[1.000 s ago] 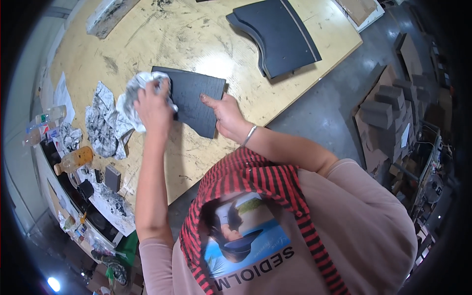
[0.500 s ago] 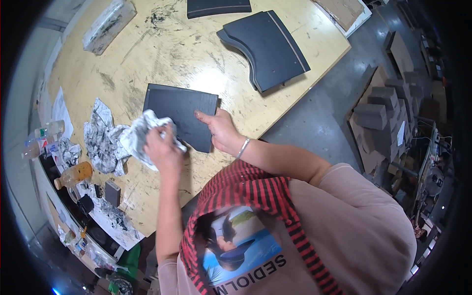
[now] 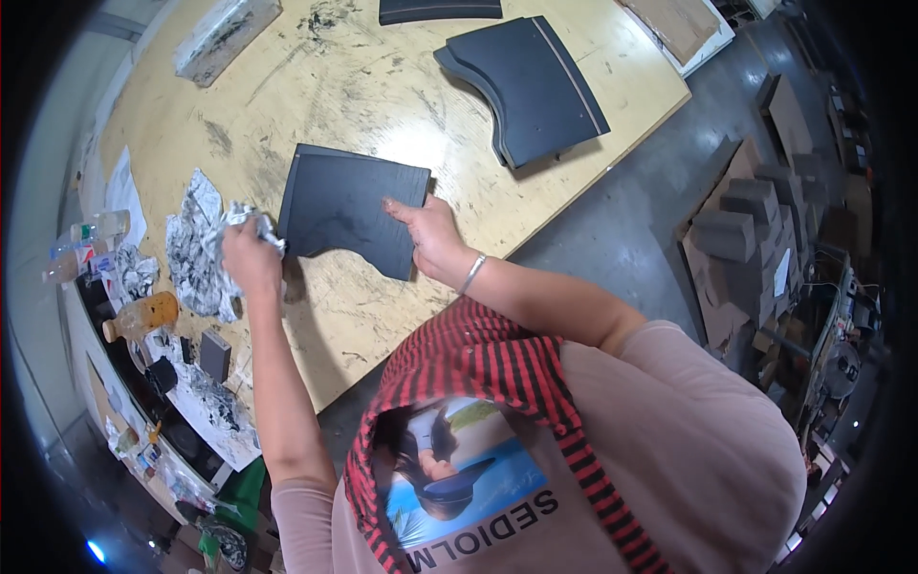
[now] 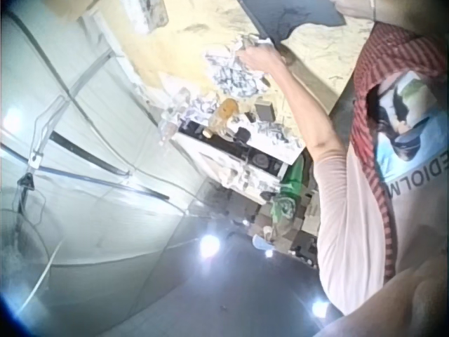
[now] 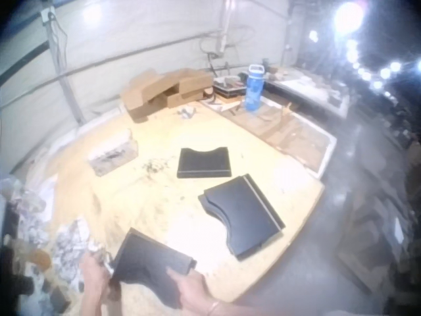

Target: The person is applying a liquid from a bottle to a cloth and using it to clean or polish black shaped furniture components on a workbench.

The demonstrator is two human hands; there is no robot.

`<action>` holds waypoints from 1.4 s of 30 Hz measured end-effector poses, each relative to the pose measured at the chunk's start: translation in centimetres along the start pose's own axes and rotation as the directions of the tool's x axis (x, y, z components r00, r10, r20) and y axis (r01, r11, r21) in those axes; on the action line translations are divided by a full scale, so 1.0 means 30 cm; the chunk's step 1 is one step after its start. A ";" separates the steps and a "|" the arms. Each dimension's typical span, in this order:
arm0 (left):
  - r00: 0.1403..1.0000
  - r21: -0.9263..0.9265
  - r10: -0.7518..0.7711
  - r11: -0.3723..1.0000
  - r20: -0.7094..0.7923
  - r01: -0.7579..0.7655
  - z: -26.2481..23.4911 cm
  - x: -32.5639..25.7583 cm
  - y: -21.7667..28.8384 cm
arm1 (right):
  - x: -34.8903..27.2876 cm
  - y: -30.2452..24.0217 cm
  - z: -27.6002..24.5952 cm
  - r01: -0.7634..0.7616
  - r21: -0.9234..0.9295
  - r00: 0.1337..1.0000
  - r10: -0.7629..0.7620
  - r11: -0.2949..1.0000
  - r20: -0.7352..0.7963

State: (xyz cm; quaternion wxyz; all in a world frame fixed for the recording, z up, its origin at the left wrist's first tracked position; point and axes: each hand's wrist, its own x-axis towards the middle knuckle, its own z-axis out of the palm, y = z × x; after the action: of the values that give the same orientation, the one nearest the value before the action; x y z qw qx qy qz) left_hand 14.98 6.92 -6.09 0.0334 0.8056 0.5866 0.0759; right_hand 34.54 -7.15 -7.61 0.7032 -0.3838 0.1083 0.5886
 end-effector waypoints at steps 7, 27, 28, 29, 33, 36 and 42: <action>0.841 -0.211 0.532 0.814 -0.103 -0.541 0.055 -0.238 0.300 | 0.003 -0.037 -0.015 -0.043 0.047 0.999 0.043 0.998 -0.005; 0.975 -0.310 0.183 0.927 -0.122 -0.213 0.037 -0.077 0.180 | 0.010 -0.011 -0.014 -0.015 -0.019 1.000 0.015 1.000 0.006; 0.945 -0.286 0.269 0.906 -0.184 -0.313 0.058 -0.113 0.232 | 0.027 -0.008 -0.022 0.012 -0.034 1.000 -0.012 0.999 -0.015; 0.905 -0.255 0.353 0.877 -0.238 -0.408 0.068 -0.179 0.292 | 0.035 0.002 -0.031 0.033 -0.047 0.999 -0.035 0.998 -0.038; 0.977 -0.311 0.189 0.927 -0.097 -0.211 0.025 -0.154 0.337 | 0.031 0.009 -0.049 0.040 -0.025 0.999 -0.039 0.999 0.032; 0.997 -0.270 0.061 0.962 0.044 -0.047 0.008 -0.033 0.270 | 0.007 -0.005 0.006 0.007 0.002 0.999 -0.007 1.000 -0.046; 0.987 -0.279 0.154 0.950 0.039 -0.137 0.029 -0.142 0.350 | 0.039 0.004 -0.041 0.053 0.003 0.998 -0.053 0.999 -0.024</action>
State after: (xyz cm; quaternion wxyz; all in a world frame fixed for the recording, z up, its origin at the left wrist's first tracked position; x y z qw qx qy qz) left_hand 23.72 -0.34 -5.79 0.1571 0.8361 0.5080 0.1350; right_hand 35.14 -7.09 -9.21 0.7181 -0.3922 0.1076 0.5648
